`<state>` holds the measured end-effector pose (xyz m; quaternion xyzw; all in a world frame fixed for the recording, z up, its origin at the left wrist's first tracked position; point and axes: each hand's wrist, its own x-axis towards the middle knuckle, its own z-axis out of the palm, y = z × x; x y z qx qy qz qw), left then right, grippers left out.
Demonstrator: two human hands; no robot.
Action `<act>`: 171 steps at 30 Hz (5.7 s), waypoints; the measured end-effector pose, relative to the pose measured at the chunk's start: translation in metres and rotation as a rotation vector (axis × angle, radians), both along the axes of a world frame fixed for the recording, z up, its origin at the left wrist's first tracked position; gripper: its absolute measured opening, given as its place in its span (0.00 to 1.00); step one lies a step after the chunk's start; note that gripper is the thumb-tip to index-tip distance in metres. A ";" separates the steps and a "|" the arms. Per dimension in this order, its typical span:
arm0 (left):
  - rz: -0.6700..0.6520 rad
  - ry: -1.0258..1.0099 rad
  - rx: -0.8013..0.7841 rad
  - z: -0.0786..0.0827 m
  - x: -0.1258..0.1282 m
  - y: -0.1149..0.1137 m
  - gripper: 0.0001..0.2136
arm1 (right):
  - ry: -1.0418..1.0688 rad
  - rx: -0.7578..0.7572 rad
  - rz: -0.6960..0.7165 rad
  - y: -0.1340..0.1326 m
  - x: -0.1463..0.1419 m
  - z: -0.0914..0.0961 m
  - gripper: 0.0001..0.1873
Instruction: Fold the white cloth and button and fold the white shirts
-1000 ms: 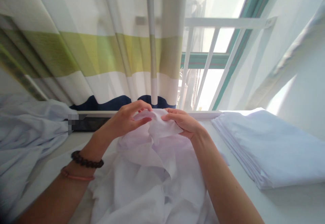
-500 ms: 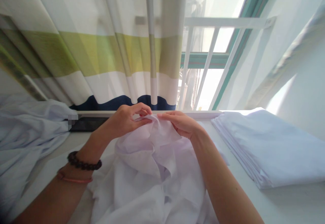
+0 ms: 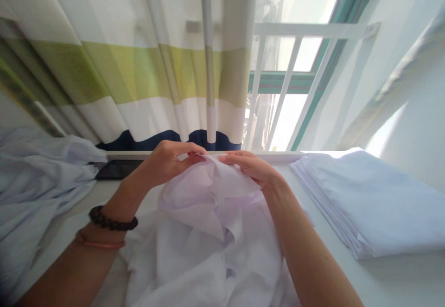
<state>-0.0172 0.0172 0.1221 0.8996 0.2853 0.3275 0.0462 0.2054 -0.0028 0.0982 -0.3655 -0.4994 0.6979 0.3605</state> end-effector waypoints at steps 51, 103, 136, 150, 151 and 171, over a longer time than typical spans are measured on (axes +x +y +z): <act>0.141 0.253 -0.031 -0.007 0.005 0.000 0.08 | -1.463 0.768 -0.231 -0.047 -0.025 0.041 0.15; 0.060 0.233 -0.386 0.009 -0.031 0.008 0.14 | -0.760 0.644 -0.233 -0.020 0.032 0.033 0.17; 0.145 -0.322 -0.482 0.000 -0.034 0.018 0.17 | -0.698 0.746 -0.501 -0.017 0.033 0.032 0.21; 0.084 -0.286 -0.534 -0.009 -0.024 0.021 0.22 | -0.808 0.717 -0.376 -0.007 0.024 0.022 0.21; 0.090 -0.261 -0.517 -0.009 -0.024 0.021 0.22 | -0.818 0.722 -0.387 -0.007 0.023 0.022 0.20; -0.025 0.137 -0.187 -0.004 -0.005 0.007 0.12 | -0.771 0.716 -0.243 -0.010 0.018 0.023 0.20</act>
